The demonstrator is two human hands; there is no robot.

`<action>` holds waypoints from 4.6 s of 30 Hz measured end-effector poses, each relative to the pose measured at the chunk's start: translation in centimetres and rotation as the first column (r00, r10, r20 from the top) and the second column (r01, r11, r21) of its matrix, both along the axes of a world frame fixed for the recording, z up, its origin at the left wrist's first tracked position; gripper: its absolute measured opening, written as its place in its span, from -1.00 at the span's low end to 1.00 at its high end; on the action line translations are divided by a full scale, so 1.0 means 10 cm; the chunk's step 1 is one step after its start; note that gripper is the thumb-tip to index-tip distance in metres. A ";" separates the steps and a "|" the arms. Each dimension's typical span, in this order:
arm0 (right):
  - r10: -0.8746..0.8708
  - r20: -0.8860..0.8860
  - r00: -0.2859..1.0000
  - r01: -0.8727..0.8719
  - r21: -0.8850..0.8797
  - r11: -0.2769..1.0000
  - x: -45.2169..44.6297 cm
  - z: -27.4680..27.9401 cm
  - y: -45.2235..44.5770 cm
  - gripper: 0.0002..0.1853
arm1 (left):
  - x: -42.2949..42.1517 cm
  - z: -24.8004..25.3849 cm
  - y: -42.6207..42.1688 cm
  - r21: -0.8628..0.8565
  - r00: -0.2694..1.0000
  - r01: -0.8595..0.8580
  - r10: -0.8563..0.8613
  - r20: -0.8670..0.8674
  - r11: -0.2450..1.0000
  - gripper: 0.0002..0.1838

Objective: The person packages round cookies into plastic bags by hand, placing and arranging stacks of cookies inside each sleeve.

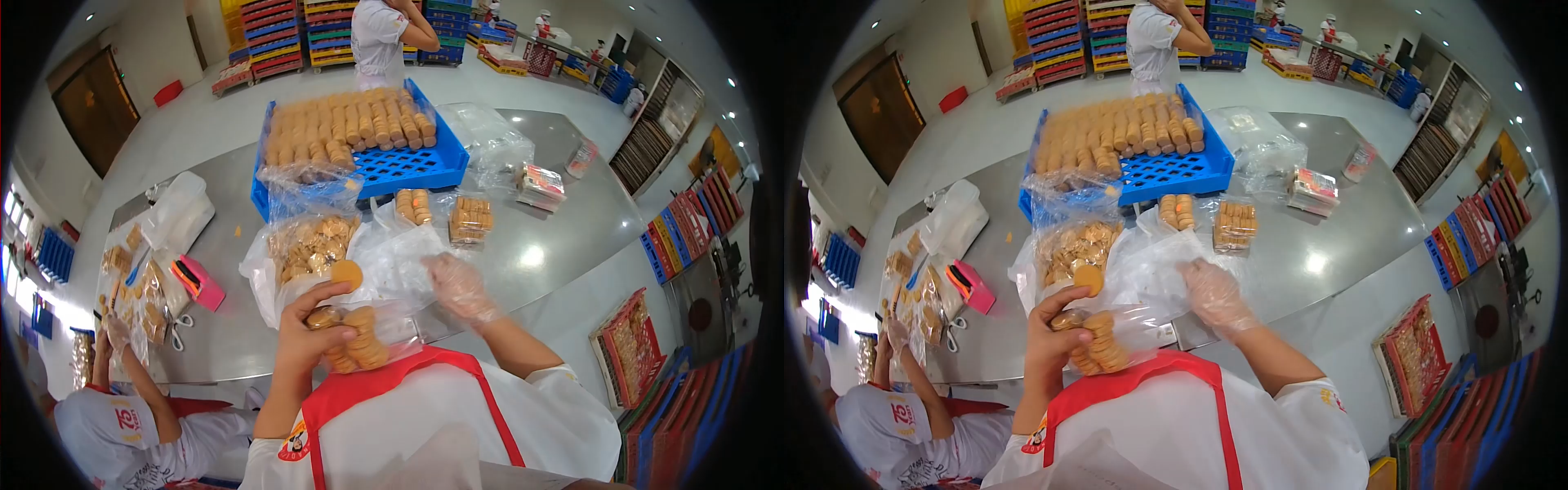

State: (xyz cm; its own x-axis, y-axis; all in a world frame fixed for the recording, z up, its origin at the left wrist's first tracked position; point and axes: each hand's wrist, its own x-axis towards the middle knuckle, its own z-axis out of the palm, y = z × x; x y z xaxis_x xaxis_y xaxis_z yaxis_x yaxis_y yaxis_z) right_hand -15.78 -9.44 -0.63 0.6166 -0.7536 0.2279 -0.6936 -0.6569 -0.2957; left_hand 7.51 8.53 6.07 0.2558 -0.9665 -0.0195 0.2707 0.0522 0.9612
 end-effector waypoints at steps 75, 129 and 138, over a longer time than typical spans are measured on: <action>-0.472 0.466 0.748 -0.506 0.861 0.047 0.26 0.95 0.72 -0.81 | -0.10 -0.16 0.03 -0.480 0.733 0.091 0.268 0.625 0.872 -0.28; -0.217 0.758 0.616 -0.628 0.638 0.447 0.37 1.47 0.50 -0.64 | -0.15 -0.17 0.14 -0.476 0.849 -0.017 0.265 0.458 0.879 -0.12; 0.056 0.728 0.683 -0.710 0.644 0.284 0.18 1.28 0.49 -0.67 | -0.24 0.10 0.37 -0.190 0.993 0.013 0.009 0.116 0.982 -0.31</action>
State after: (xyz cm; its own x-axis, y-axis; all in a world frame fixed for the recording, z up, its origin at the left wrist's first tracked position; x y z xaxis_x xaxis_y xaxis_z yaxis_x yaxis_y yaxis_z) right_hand -13.94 -4.57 12.18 0.9175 -0.3973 0.0165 0.0430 0.0579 -0.9974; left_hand 5.13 12.23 7.04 0.2436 -0.9502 0.1945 0.1581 0.2367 0.9586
